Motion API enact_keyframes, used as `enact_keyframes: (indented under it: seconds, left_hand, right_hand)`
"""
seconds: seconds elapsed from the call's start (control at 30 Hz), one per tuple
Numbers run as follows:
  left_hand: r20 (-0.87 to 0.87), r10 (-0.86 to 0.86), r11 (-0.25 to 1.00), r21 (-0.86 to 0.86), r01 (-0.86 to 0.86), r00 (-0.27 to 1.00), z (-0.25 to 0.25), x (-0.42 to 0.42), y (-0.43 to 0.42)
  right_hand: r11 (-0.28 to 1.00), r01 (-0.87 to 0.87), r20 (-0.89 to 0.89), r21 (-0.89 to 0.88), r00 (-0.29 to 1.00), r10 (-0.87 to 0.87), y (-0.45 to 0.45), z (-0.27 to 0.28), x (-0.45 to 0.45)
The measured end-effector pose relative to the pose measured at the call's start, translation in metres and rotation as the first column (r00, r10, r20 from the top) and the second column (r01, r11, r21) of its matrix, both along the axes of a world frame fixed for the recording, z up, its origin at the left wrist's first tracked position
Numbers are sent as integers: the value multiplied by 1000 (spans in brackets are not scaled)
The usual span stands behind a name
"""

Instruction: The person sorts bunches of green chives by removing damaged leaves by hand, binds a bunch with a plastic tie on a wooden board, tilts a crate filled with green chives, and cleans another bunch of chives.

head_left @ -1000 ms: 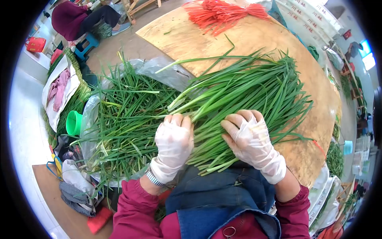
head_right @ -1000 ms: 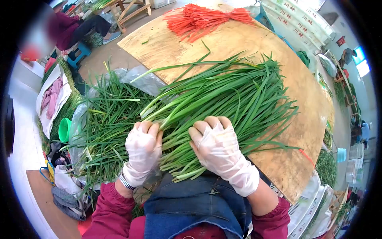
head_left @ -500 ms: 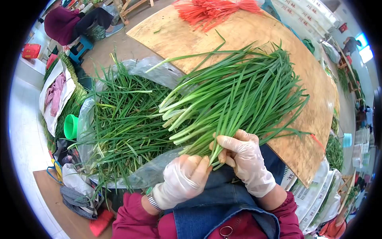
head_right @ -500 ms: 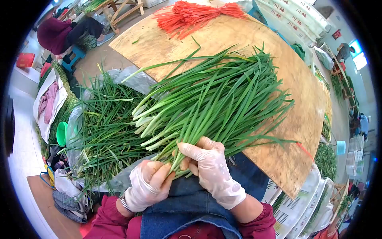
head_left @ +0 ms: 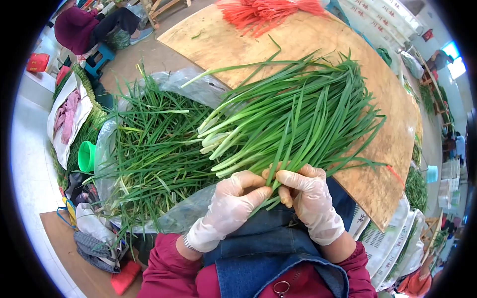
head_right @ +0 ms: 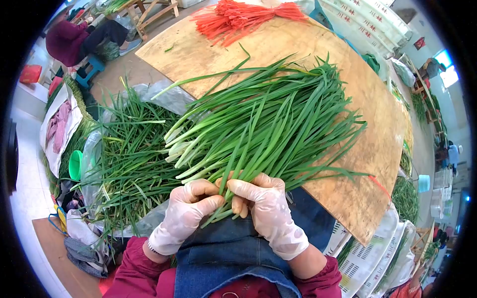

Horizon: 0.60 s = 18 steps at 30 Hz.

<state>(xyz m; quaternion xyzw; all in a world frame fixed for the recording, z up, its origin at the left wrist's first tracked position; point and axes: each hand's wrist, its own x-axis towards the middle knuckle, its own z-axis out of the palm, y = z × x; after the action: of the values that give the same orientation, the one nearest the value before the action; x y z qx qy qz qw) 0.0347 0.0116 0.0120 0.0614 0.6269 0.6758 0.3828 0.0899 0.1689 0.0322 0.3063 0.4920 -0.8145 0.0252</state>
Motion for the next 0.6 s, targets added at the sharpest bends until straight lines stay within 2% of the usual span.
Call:
enact_keyframes:
  seconds: [0.07, 0.17, 0.2, 0.23, 0.27, 0.3, 0.33, 0.4, 0.5, 0.6]
  left_hand:
    - [-69, 86, 996, 42, -83, 994, 0, 4, 3]
    - [-103, 129, 987, 112, -118, 986, -9, 8, 3]
    - [-373, 145, 989, 61, -132, 916, -10, 5, 1]
    - [-615, 134, 987, 13, -159, 777, -11, -2, -2]
    - [-808, 95, 980, -25, -195, 581, -11, -8, -6]
    - [-797, 173, 958, -1, -287, 578, -10, -15, -9]
    - [-866, 183, 927, -7, -376, 466, -14, -26, -13]
    - [-936, -9, 819, -208, -535, 351, -10, -43, -16]
    - [-934, -257, 765, -353, -539, 247, -24, -67, -18]
    - [-908, -302, 778, -412, -475, 292, -37, -75, -13]
  right_hand:
    - [999, 21, -23, -34, 1000, -21, -3, 0, 1]
    - [996, 63, -13, -69, 998, -64, -3, 2, 0]
    - [994, 77, -3, -81, 997, -78, -3, 2, -1]
    - [995, 62, -2, -75, 998, -62, 0, 1, 1]
    - [995, 70, -11, -75, 997, -71, 2, 2, 2]
    - [994, 80, -19, -73, 996, -81, 5, 4, 4]
    - [993, 90, -27, -70, 995, -92, 6, 7, 7]
    - [981, 156, -52, 119, 987, -151, 5, 18, 16]
    - [956, 273, -250, 105, 938, -240, 6, 37, 37]
    - [950, 289, -328, 122, 915, -236, 6, 36, 45]
